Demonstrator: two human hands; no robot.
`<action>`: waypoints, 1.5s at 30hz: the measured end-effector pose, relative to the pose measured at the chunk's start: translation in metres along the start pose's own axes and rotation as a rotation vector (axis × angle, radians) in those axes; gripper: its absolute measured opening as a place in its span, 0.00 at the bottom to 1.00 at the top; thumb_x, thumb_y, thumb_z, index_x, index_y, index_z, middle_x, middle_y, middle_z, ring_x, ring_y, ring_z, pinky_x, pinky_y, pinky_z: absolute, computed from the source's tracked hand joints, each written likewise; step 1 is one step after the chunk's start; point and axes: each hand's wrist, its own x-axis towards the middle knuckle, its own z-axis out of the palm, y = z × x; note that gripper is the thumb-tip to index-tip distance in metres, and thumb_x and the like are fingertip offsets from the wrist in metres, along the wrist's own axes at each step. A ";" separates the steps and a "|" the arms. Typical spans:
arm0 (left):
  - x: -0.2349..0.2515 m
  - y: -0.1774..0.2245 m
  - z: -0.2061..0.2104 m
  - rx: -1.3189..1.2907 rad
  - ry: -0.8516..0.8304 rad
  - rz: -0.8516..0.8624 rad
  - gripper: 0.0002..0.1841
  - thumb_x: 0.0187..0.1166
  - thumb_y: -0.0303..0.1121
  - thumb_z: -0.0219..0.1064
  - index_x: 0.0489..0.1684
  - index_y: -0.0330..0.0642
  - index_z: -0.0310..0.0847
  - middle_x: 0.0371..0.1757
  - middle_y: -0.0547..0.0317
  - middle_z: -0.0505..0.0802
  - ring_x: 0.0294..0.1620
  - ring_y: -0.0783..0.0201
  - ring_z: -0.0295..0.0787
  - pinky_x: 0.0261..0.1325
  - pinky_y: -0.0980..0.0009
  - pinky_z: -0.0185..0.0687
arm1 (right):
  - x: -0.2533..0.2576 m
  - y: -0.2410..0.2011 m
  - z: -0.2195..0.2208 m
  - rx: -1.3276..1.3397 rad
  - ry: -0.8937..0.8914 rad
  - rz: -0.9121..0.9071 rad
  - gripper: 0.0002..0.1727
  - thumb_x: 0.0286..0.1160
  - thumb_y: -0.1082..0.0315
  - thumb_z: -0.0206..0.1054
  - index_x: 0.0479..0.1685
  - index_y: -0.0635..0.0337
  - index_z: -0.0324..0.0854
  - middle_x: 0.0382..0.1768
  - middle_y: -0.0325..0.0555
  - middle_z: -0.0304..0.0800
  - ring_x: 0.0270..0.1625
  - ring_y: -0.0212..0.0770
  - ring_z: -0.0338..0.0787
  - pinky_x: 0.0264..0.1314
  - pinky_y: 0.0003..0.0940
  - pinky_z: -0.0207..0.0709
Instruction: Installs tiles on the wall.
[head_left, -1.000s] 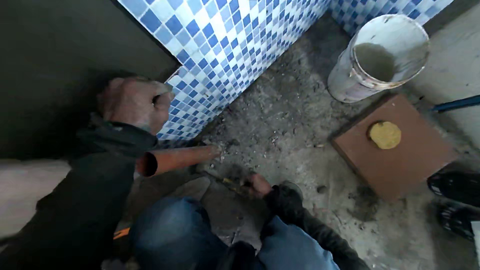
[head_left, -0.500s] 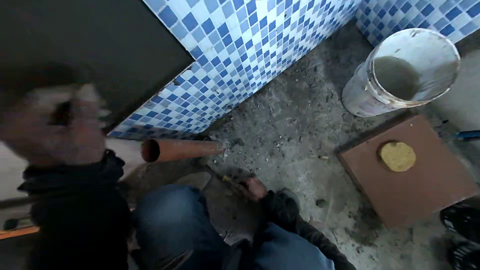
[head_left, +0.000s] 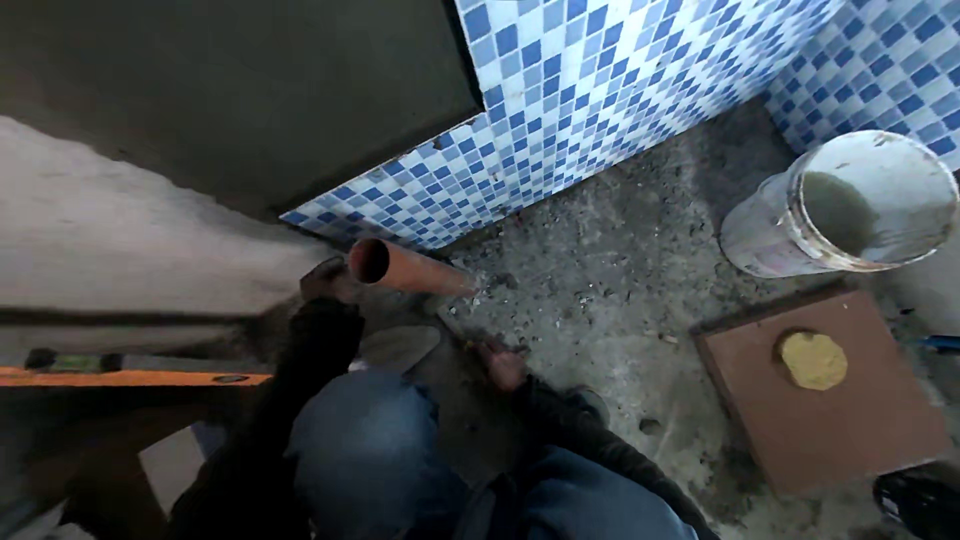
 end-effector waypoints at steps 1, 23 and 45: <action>-0.001 0.000 0.003 0.009 0.030 0.040 0.19 0.85 0.29 0.64 0.70 0.29 0.78 0.70 0.33 0.85 0.70 0.37 0.83 0.73 0.41 0.76 | 0.002 -0.003 0.001 -0.017 -0.004 0.011 0.28 0.86 0.58 0.61 0.85 0.51 0.71 0.84 0.57 0.72 0.73 0.62 0.85 0.68 0.62 0.81; 0.102 -0.010 0.008 -0.572 0.034 -0.201 0.16 0.84 0.38 0.67 0.59 0.34 0.88 0.63 0.38 0.91 0.68 0.45 0.87 0.76 0.47 0.74 | 0.031 -0.051 0.015 0.174 -0.011 -0.024 0.31 0.85 0.56 0.64 0.79 0.70 0.71 0.72 0.67 0.81 0.74 0.58 0.84 0.80 0.50 0.74; 0.114 -0.011 0.024 -0.338 0.130 -0.071 0.19 0.85 0.41 0.65 0.57 0.32 0.88 0.61 0.34 0.91 0.67 0.41 0.87 0.75 0.43 0.74 | 0.098 -0.145 0.027 0.475 0.012 -0.066 0.27 0.90 0.61 0.59 0.80 0.72 0.69 0.69 0.69 0.83 0.73 0.60 0.85 0.79 0.52 0.75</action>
